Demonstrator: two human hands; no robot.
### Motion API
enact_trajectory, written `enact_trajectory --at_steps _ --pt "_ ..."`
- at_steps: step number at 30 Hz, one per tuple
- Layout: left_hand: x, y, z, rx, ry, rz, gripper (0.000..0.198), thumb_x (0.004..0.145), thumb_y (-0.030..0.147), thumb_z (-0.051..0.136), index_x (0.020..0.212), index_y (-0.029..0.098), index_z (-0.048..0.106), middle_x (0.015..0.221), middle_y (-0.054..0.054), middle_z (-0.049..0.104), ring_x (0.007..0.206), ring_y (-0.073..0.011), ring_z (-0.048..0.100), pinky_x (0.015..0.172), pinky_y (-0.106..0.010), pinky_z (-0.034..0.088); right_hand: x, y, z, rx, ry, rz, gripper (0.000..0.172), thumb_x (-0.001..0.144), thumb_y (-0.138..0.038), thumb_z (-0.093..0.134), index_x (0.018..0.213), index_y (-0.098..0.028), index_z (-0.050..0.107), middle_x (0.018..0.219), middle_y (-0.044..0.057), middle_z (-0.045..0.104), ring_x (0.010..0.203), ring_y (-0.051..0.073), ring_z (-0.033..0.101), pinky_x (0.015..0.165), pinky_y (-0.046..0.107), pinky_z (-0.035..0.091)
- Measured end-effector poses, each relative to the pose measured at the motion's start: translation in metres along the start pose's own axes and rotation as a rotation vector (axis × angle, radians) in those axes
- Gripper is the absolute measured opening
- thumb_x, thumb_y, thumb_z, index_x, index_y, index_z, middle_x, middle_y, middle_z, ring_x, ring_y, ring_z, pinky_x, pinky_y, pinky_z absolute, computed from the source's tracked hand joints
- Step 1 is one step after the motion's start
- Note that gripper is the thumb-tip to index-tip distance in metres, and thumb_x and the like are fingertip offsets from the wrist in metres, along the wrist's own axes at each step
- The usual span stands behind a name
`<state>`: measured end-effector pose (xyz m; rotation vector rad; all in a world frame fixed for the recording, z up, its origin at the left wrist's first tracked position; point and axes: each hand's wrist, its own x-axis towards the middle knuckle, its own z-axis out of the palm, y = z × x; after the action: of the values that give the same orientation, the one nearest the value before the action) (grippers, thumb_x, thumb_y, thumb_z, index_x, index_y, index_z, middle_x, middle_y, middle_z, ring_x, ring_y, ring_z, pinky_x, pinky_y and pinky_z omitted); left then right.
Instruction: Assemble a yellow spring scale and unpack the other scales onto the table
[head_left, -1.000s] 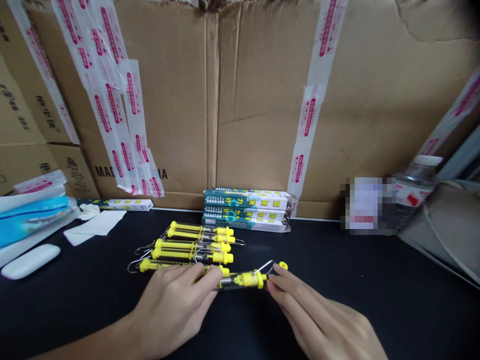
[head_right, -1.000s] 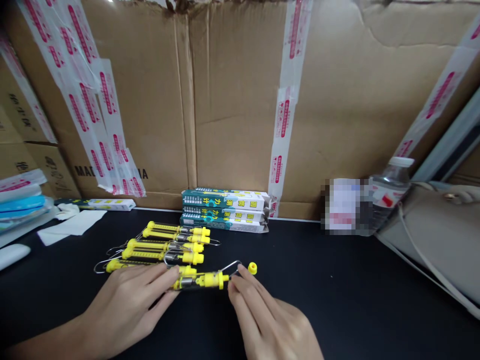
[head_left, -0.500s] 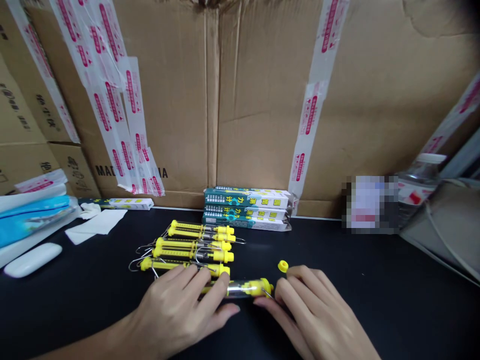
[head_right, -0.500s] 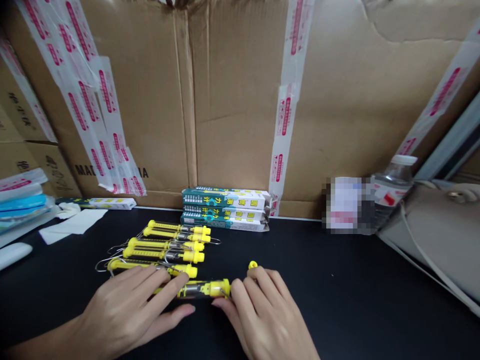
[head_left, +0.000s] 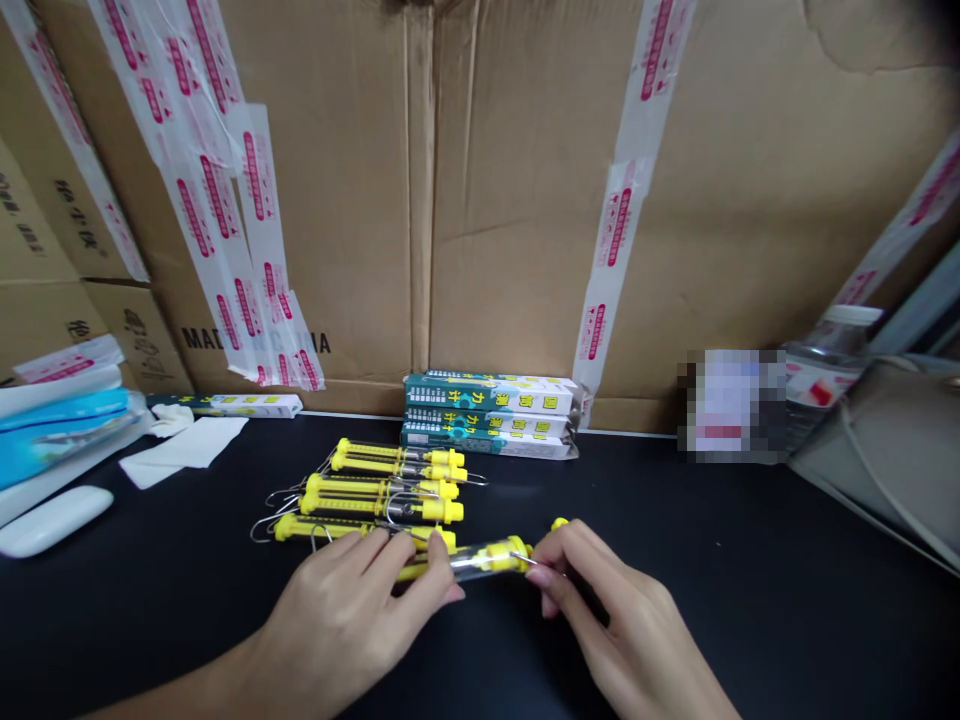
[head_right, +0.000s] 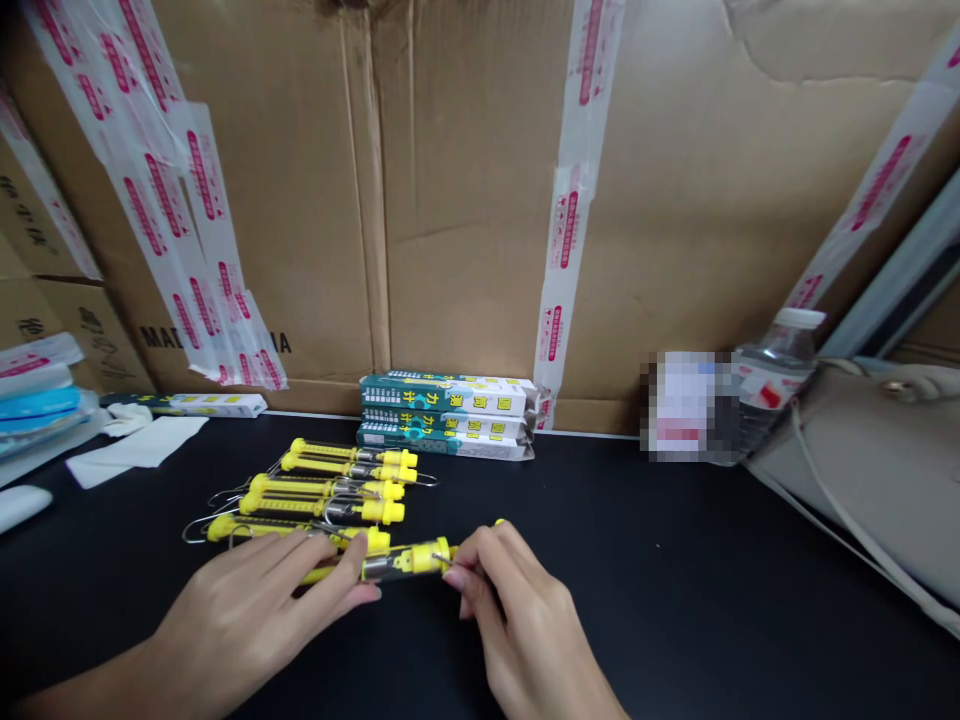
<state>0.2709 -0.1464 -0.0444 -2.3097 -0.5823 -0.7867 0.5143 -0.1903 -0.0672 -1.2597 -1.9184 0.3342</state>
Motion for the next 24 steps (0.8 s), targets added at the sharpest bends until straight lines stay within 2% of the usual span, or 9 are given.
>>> enact_trajectory --at_steps 6,10,14,17,22,24 --pt "0.0015 -0.0013 0.0023 -0.016 0.022 -0.001 0.028 0.107 0.027 0.041 0.098 0.016 0.064 0.064 0.004 0.065 0.051 -0.0142 0.065 0.051 -0.032 0.042 0.0018 -0.0016 -0.0010 0.083 -0.118 0.161 0.034 0.106 -0.036 0.037 0.078 -0.023 0.052 0.061 -0.005 0.058 0.054 0.011 0.054 0.054 0.020 0.042" --pt "0.0010 0.0007 0.0000 -0.011 0.019 0.022 0.023 0.106 0.024 0.045 0.100 0.015 0.065 0.063 0.004 0.063 0.051 -0.0148 0.064 0.051 -0.032 0.041 0.0009 -0.0022 0.0013 0.053 -0.109 0.180 0.034 0.101 -0.045 0.048 0.075 -0.023 0.050 0.059 -0.006 0.050 0.052 0.011 0.047 0.050 0.020 0.039" --pt "0.0012 0.0018 -0.0019 -0.012 0.004 0.047 0.024 0.106 0.027 0.045 0.101 0.016 0.066 0.063 0.004 0.062 0.050 -0.0139 0.062 0.051 -0.031 0.041 0.0002 -0.0019 0.0042 0.069 -0.078 0.130 0.030 0.098 -0.042 0.055 0.076 -0.022 0.049 0.069 -0.003 0.055 0.060 0.012 0.052 0.054 0.019 0.045" --pt "0.0026 0.0007 -0.0015 -0.020 0.015 0.047 0.026 0.107 0.027 0.043 0.100 0.017 0.065 0.062 0.003 0.063 0.050 -0.0144 0.063 0.050 -0.030 0.042 0.0000 -0.0018 0.0043 -0.021 -0.016 0.036 0.034 0.097 -0.038 0.058 0.070 -0.023 0.043 0.062 -0.006 0.047 0.054 0.011 0.046 0.049 0.019 0.039" --pt "0.0030 0.0009 -0.0015 -0.026 -0.007 0.067 0.027 0.099 0.003 0.040 0.103 0.017 0.063 0.062 0.002 0.063 0.047 -0.0153 0.062 0.046 -0.029 0.042 -0.0014 -0.0027 0.0038 -0.051 0.076 -0.030 0.036 0.095 -0.038 0.061 0.069 -0.023 0.042 0.060 -0.007 0.045 0.051 0.010 0.044 0.046 0.017 0.038" --pt "0.0022 0.0020 -0.0020 -0.033 -0.027 0.074 0.028 0.096 0.000 0.040 0.105 0.016 0.062 0.061 0.002 0.062 0.044 -0.0151 0.061 0.044 -0.028 0.043 -0.0015 -0.0038 0.0040 -0.056 0.096 -0.036 0.038 0.096 -0.039 0.061 0.067 -0.023 0.041 0.057 -0.007 0.043 0.049 0.009 0.042 0.043 0.016 0.036"
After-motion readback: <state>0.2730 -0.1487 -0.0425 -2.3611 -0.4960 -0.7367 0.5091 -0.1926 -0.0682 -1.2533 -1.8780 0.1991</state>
